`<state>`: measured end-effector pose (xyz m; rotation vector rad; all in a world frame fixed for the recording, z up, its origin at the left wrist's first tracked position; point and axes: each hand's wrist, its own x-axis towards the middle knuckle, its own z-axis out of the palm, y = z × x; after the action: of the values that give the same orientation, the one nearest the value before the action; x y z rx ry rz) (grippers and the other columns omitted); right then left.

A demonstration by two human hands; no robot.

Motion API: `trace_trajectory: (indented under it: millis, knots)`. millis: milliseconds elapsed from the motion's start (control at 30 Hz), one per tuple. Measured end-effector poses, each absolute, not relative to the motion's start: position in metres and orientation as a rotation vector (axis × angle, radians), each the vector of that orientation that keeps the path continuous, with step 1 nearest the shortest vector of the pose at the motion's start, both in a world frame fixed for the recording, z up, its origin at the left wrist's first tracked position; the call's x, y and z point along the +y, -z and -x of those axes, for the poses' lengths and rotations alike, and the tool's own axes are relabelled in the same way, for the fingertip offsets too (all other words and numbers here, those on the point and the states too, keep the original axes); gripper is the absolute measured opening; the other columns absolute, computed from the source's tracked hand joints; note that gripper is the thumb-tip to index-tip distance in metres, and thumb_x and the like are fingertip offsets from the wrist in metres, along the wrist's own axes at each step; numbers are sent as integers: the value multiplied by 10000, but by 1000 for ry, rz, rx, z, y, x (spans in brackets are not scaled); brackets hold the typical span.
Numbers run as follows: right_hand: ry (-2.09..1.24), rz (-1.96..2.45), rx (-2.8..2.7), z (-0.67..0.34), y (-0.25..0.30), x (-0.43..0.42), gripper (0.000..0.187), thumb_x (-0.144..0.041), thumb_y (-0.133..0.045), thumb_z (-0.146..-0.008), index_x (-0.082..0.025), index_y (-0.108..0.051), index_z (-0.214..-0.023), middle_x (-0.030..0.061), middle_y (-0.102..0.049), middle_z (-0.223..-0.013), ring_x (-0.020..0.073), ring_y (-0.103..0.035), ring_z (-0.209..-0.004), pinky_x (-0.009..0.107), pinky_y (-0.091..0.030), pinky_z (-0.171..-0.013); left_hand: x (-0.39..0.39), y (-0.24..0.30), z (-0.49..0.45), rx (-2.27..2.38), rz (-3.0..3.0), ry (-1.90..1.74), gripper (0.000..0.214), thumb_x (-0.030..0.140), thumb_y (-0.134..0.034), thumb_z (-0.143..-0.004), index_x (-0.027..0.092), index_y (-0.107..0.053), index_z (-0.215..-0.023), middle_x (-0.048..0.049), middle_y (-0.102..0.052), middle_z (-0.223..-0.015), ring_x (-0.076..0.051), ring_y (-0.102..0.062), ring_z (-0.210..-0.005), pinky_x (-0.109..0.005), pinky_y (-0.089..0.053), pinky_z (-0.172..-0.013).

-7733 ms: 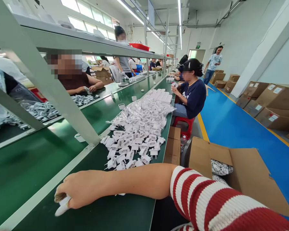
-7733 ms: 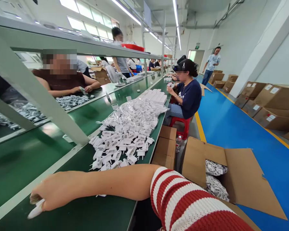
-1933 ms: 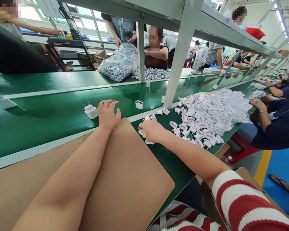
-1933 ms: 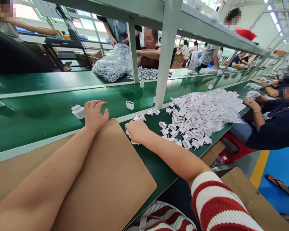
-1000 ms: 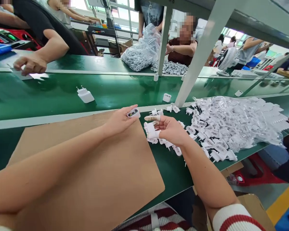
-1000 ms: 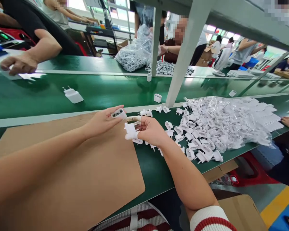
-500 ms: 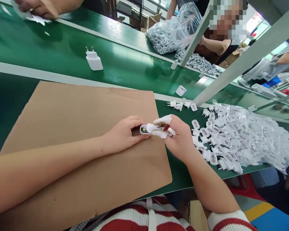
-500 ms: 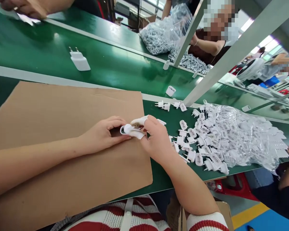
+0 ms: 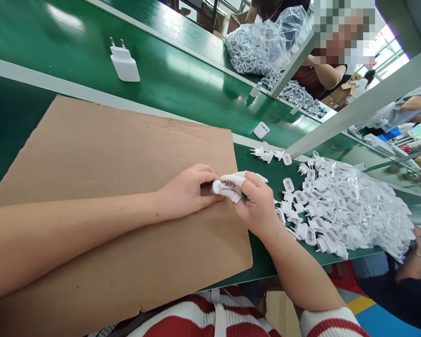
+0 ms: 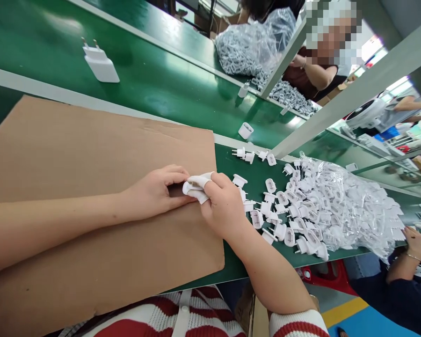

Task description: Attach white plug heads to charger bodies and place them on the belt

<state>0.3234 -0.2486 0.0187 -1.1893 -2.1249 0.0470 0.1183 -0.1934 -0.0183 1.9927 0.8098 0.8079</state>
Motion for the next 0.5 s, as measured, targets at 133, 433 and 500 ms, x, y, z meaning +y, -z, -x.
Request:
trace_trajectory:
  millis: [133,433,500]
  knots:
    - [-37,1182,-2086,-322,-19,-248,166,-169,-631,-1011,-205,-728,-1142,77,-744,-985,195,-712,-904,312,-567,-751,-194,17,-118,809,-1996,-801,234,427,-733,-910,195,-750,-938,-35,-679,-913,-216,-623,-937,-330,-490,-816]
    - [178,1292,-2231,-316,-30,-249,179,-60,-587,-904,-193,-685,-833,18,-566,-738,152,-504,-659,286,-366,-568,-195,13,-117,802,-1998,-800,225,416,-723,-909,195,-720,-869,-26,-648,-861,-203,-607,-876,-321,-469,-767]
    - [236,1293,-2255,-314,-34,-250,218,-18,-555,-856,-196,-636,-761,4,-502,-699,144,-439,-630,286,-318,-559,-195,13,-117,798,-1987,-791,222,414,-721,-905,197,-722,-859,-25,-644,-858,-201,-607,-870,-316,-467,-756]
